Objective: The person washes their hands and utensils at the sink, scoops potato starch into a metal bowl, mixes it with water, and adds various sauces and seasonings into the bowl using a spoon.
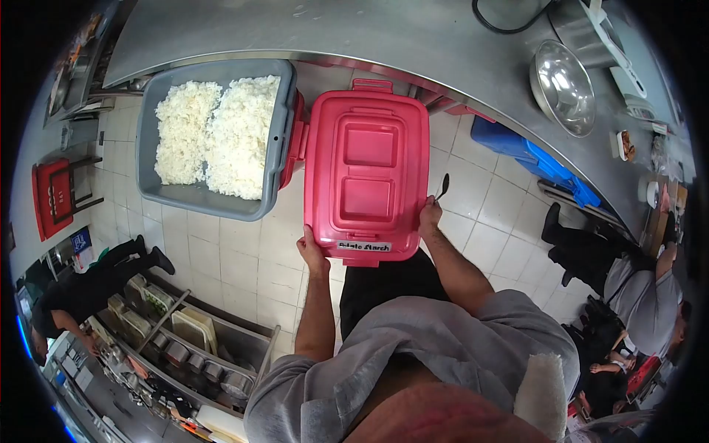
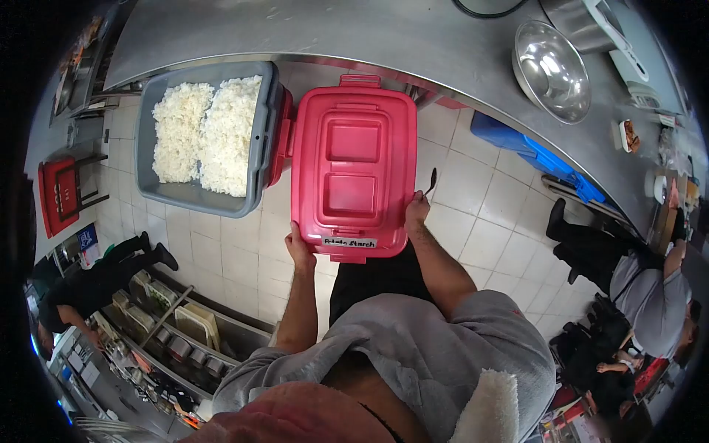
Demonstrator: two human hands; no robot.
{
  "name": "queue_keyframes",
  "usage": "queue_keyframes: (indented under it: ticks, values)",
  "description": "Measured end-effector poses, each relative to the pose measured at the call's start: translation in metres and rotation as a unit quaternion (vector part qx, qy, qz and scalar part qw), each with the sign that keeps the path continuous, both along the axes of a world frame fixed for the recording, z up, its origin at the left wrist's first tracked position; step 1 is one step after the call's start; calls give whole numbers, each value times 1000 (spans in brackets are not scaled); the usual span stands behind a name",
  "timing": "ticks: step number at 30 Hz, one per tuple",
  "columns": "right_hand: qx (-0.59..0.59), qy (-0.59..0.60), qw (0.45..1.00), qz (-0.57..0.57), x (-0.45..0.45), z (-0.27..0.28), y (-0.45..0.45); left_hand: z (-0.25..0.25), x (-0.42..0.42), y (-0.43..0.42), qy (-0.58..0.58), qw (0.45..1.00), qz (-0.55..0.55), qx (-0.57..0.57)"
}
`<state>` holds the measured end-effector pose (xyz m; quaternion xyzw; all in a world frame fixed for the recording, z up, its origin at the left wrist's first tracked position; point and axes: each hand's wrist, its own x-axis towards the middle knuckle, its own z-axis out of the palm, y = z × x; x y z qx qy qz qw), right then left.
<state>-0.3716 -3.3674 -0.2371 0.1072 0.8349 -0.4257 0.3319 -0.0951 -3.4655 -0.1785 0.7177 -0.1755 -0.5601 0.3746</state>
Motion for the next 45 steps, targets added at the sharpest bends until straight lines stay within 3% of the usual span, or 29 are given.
queue_keyframes:
  ticks: [3,5,7,10,12,16,17,18,21,23,25,27,29,30,31,33,34,37,39,40,45]
  values:
    - [11,44,999,-18,2,47,-14,27,-10,-4,-45,996,38,-64]
    - [-4,77,997,-25,3,57,-21,21,-12,-8,-46,994,60,-75]
    - [-14,171,985,37,-2,57,-29,10,-18,-15,-16,994,62,-85]
    - [3,195,978,79,-34,35,-58,-16,-31,-38,-63,995,2,-77]
    - [-45,227,968,94,-57,-3,-79,-22,-49,-65,-124,989,-44,-63]
    - [-42,346,913,213,-90,6,-113,-42,-85,-120,4,990,-42,-137]
    - [-106,284,934,187,-95,7,-108,-34,-92,-132,-58,981,-108,-148]
    - [-74,281,936,198,-91,24,-97,-26,-99,-144,-122,965,-168,-161]
    - [70,261,905,329,-56,101,-54,-51,-114,-174,-134,950,-144,-242]
    - [151,49,866,475,-27,130,-32,-59,-111,-181,-157,956,-205,-142]
    - [40,-8,833,552,0,106,-3,-60,-112,-182,-132,959,-203,-146]
    - [22,-55,772,633,20,76,-11,-54,-110,-188,-106,961,-202,-154]
    - [80,-72,684,721,39,35,-38,-49,-99,-196,-172,927,-330,-54]
    - [109,-101,713,686,48,20,-53,-54,-96,-196,-26,958,-284,-11]
    - [137,-130,739,647,56,3,-66,-57,-92,-195,-30,959,-283,-5]
    - [130,23,687,714,69,-67,-75,-57,-88,-198,69,948,-308,-28]
    - [129,20,686,716,73,-105,-77,-52,-89,-197,89,947,-307,-41]
    - [200,123,668,706,82,-186,-83,-54,-86,-193,88,949,-301,-32]
    - [111,115,809,565,80,-211,-94,-59,-82,-192,78,945,-315,-40]
    - [92,133,831,531,80,-222,-99,-62,-81,-194,73,940,-330,-52]
    - [129,161,813,545,87,-268,-105,-68,-77,-194,40,932,-357,-55]
